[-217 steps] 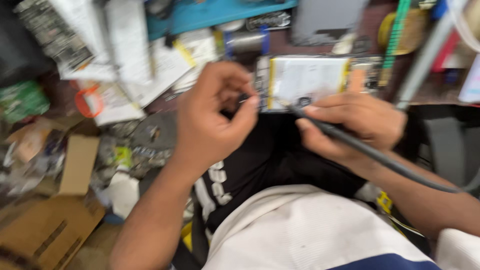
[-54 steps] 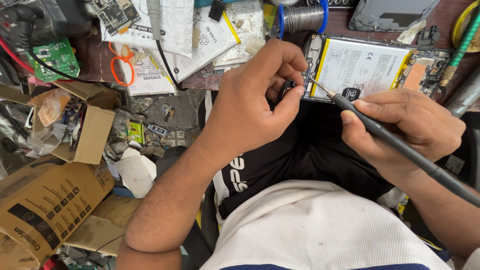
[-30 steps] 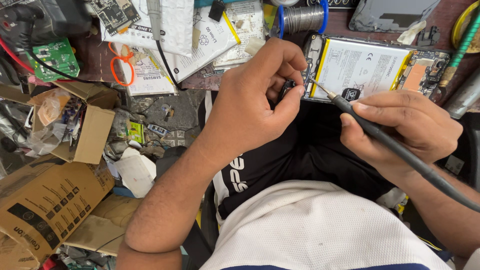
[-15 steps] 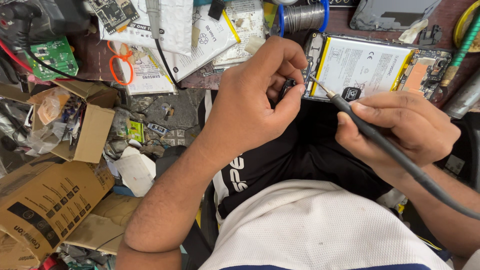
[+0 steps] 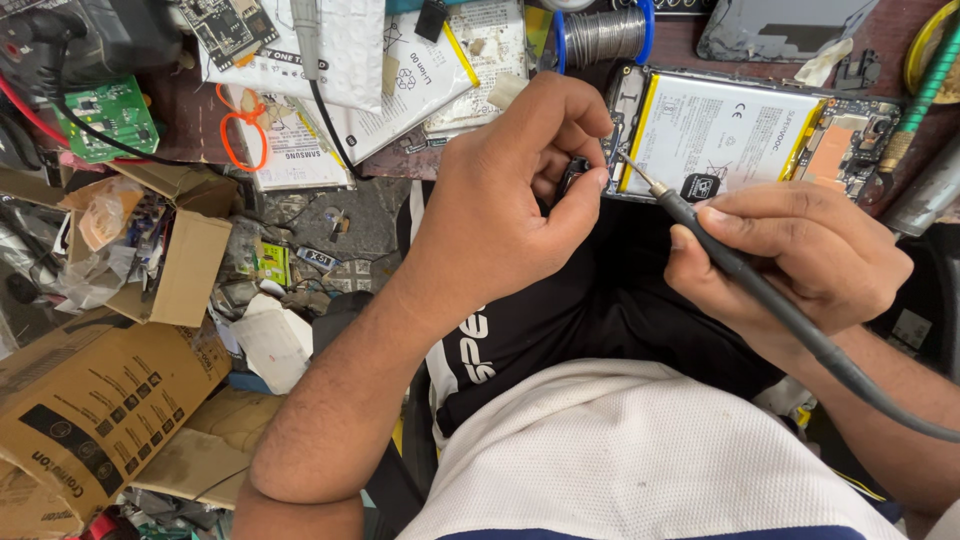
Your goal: The person solders a small component onto the exposed board of a disassembled smartphone resting on their lap, using a soldering iron and tweezers. They power the phone on, navigate its settings and lock screen to test it, then resume soldering and handling the small part by hand.
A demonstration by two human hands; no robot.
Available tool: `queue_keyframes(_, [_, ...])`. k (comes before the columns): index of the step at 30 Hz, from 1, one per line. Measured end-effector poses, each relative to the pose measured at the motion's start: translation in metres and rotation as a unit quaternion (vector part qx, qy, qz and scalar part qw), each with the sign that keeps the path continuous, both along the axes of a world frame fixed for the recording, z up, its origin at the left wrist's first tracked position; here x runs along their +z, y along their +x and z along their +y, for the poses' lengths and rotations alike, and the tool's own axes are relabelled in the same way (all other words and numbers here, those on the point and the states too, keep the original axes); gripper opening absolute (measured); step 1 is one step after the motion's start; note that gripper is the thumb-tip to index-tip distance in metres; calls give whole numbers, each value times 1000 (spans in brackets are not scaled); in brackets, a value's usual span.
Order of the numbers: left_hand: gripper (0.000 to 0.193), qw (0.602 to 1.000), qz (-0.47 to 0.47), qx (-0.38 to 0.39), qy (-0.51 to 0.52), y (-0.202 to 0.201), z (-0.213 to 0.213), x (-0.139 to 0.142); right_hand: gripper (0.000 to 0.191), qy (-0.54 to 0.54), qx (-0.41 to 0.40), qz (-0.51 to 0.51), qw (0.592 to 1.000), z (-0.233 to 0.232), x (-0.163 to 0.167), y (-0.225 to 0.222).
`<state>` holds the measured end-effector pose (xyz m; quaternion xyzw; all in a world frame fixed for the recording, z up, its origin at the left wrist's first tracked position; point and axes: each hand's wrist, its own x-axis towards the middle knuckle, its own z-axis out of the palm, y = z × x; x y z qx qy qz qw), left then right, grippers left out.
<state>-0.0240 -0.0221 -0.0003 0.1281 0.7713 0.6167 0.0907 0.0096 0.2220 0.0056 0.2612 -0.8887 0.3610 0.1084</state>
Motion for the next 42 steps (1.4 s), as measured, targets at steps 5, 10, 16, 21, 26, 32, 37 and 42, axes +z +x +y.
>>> queue_keyframes(5, [27, 1000, -4, 0, 1, 0, 0, 0, 23, 3, 0, -5, 1000, 0, 1, 0])
queue_keyframes(10, [24, 1000, -6, 2, 1, 0, 0, 0, 25, 21, -6, -19, 1000, 1, 4, 2])
queue_keyframes(16, [27, 1000, -13, 3, 2, 0, 0, 1, 24, 28, -11, -18, 999, 2, 3, 1])
queue_keyframes(21, [27, 1000, -4, 1, 3, -1, 0, 0, 23, 22, -6, -25, 999, 2, 5, 1])
queue_keyframes(26, [24, 1000, 2, -1, 2, 1, 0, -1, 23, 32, -10, -32, 999, 3, 7, 1])
queue_keyframes(32, [23, 1000, 0, 3, 1, 1, 0, -1, 23, 17, -8, -31, 999, 1, 7, 1])
queue_keyframes(37, [26, 1000, -6, 5, 0, 1, 0, 0, 22, 7, -13, -34, 999, 1, 5, 2])
queue_keyframes(42, [26, 1000, -11, 4, 1, 1, 1, 0, 20, 27, -52, -60, 996, 6, 7, 8])
